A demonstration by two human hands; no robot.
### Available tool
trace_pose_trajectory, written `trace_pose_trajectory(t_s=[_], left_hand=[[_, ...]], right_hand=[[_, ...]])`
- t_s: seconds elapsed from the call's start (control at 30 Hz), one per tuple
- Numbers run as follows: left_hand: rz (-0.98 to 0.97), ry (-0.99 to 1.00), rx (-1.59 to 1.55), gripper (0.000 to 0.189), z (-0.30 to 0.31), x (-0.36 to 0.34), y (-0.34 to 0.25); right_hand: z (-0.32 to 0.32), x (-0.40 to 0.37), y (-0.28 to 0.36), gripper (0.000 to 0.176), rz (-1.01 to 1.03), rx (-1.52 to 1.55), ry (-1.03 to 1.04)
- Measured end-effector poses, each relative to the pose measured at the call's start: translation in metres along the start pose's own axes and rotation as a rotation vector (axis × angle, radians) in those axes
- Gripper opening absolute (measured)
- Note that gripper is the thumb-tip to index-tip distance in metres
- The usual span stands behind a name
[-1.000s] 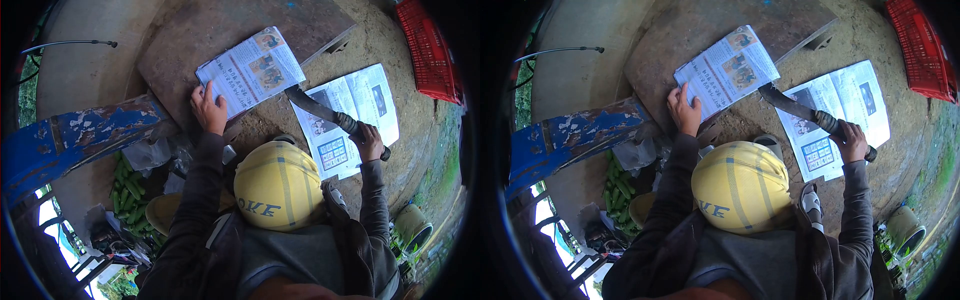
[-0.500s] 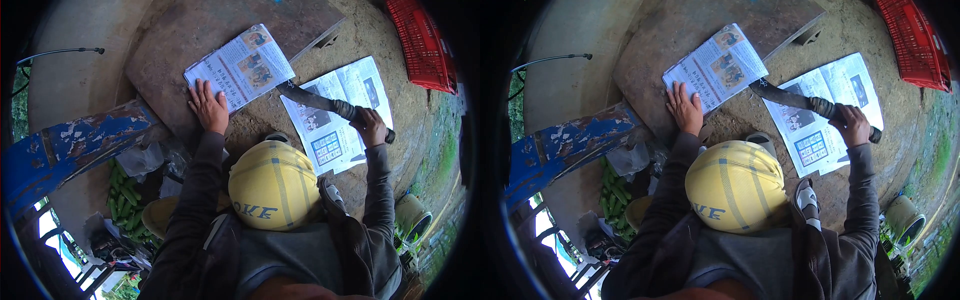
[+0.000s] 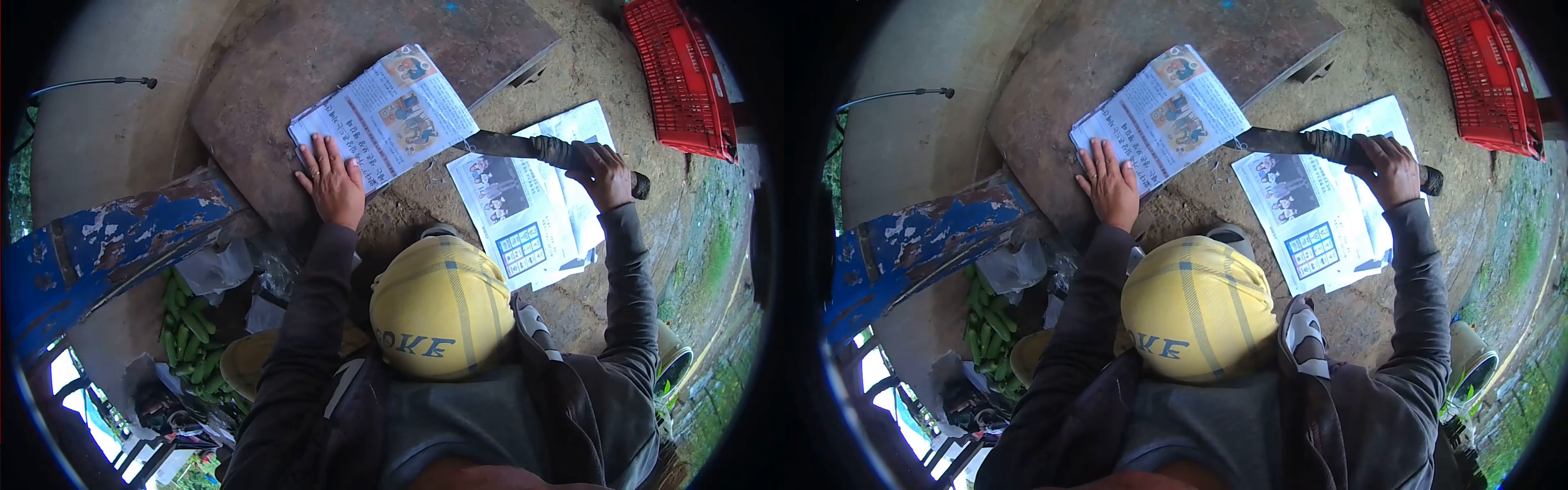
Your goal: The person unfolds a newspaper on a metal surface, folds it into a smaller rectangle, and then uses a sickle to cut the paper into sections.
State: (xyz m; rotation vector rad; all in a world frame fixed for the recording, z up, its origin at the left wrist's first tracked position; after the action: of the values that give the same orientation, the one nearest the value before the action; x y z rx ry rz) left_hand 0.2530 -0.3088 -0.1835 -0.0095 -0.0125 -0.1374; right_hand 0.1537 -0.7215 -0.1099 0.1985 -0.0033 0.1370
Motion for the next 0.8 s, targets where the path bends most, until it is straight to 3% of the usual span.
trace_pose_trajectory(t_s=[0.23, 0.4, 0.6, 0.73, 0.8], left_hand=[[0.011, 0.016, -0.002, 0.053, 0.001, 0.0, 0.003], [-0.004, 0.016, -0.03, 0.052, 0.002, 0.001, 0.003], [-0.004, 0.016, -0.034, 0.052, 0.002, 0.001, 0.002], [-0.01, 0.025, -0.03, 0.052, 0.002, 0.0, 0.003], [-0.025, 0.034, -0.037, 0.052, 0.004, 0.001, 0.002]], right_hand=[[0.025, 0.01, -0.038, 0.052, 0.047, -0.103, 0.079], [-0.003, -0.001, -0.043, 0.056, 0.017, -0.098, 0.033], [-0.032, 0.027, -0.007, 0.051, -0.037, 0.033, -0.05], [-0.02, 0.033, -0.048, 0.052, -0.066, -0.064, 0.013], [0.0, 0.033, -0.063, 0.053, 0.028, -0.081, 0.049]])
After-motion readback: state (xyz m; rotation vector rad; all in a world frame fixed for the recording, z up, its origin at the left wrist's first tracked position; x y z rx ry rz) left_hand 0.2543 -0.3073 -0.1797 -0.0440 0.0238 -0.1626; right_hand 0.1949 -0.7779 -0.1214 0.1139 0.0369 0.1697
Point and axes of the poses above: each hand's wrist, its own x-axis towards the middle knuckle, its own z-axis out of the back of the hand, y = z × x, the point moved 4 cm from there along x, towards the middle knuckle, and after that the axes turned 7 degrees about y, right-handed, at the moved point
